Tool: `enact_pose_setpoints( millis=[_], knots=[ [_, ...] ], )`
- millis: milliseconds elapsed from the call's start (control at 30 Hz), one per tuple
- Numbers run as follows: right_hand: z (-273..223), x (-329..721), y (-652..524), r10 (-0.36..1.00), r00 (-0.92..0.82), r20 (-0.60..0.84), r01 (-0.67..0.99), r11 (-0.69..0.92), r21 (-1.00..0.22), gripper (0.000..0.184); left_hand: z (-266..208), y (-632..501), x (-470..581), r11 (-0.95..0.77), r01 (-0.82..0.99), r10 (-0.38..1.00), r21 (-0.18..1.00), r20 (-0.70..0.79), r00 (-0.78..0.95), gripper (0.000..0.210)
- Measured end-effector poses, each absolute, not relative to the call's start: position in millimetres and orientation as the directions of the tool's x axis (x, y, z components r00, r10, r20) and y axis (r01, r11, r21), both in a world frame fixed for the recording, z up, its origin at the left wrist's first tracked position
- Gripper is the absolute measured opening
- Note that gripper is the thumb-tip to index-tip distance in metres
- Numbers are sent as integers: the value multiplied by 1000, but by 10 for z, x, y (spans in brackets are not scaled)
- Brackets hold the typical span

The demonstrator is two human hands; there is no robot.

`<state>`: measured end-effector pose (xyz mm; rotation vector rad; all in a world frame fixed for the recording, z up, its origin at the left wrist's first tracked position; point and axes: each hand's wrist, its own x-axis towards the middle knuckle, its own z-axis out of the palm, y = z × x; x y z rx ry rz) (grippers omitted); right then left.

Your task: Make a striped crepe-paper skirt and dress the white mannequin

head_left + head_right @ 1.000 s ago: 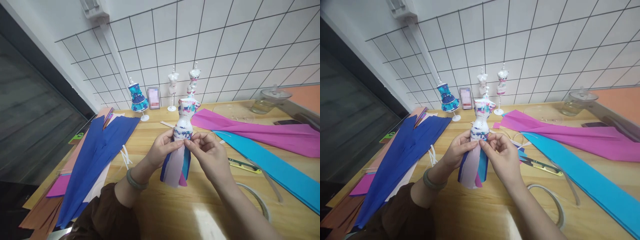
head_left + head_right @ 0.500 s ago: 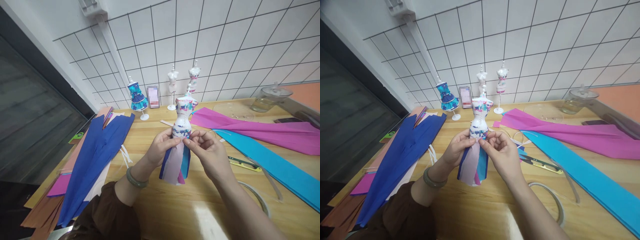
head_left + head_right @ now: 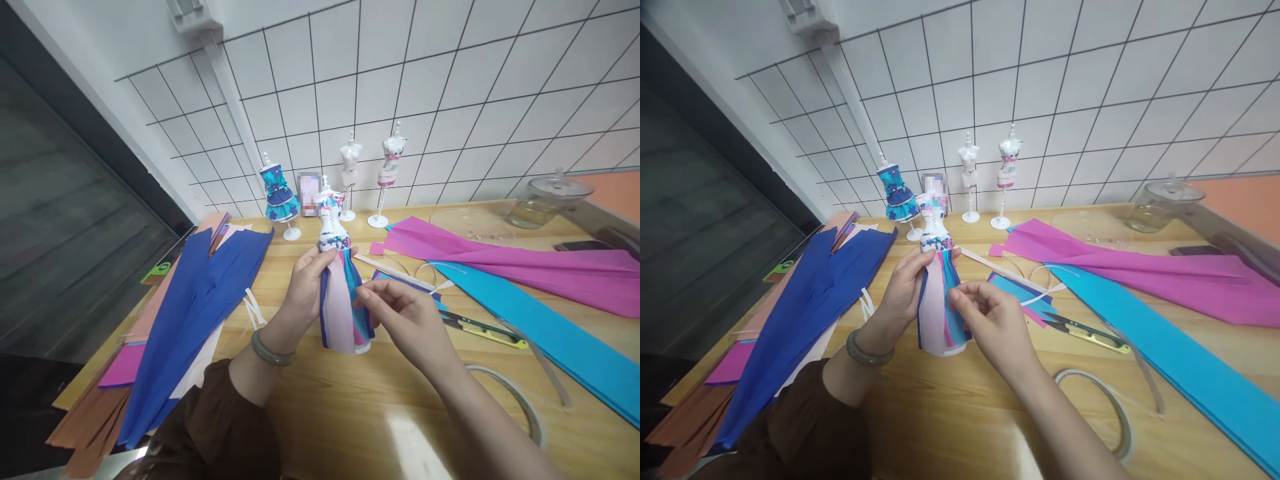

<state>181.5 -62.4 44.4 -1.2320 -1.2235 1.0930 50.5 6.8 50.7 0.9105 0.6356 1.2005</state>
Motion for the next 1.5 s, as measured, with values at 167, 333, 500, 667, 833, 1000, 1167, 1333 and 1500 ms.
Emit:
enact_pose_setpoints(
  millis=[167, 333, 500, 667, 833, 1000, 1167, 1333, 1500],
  knots=[
    [423, 1753, -642, 999, -37, -23, 80, -20, -997, 34, 510, 71, 530, 66, -480, 980, 875, 35, 197, 16],
    [382, 1724, -660, 990, -137, 28, 184, 53, -982, 28, 520, 79, 531, 4, -474, 987, 881, 74, 144, 18],
    [381, 1775, -698, 920, -386, 65, 429, 242, -871, 36, 521, 153, 460, -37, -462, 991, 886, 91, 95, 19],
    [441, 1829, -688, 931, -365, -33, 383, 117, -916, 39, 549, 221, 367, -90, -471, 992, 877, 123, 40, 15],
    [444, 1832, -644, 976, -181, 119, 308, 171, -936, 26, 604, 236, 321, -92, -523, 990, 847, 133, 40, 13],
    [383, 1804, -663, 867, -134, 479, 407, 489, -771, 8, 617, 248, 302, -111, -531, 993, 840, 121, -16, 10],
    [385, 1776, -705, 699, -217, 682, 441, 693, -570, 17, 593, 269, 283, -143, -532, 989, 835, 137, -52, 12],
    [354, 1813, -631, 853, 90, 514, 421, 435, -796, 4, 606, 269, 280, -198, -527, 980, 826, 165, -111, 16],
    [280, 1834, -494, 990, 135, -33, -100, -19, -995, 24, 649, 235, 287, -336, -480, 942, 811, 292, -166, 19]
  ],
)
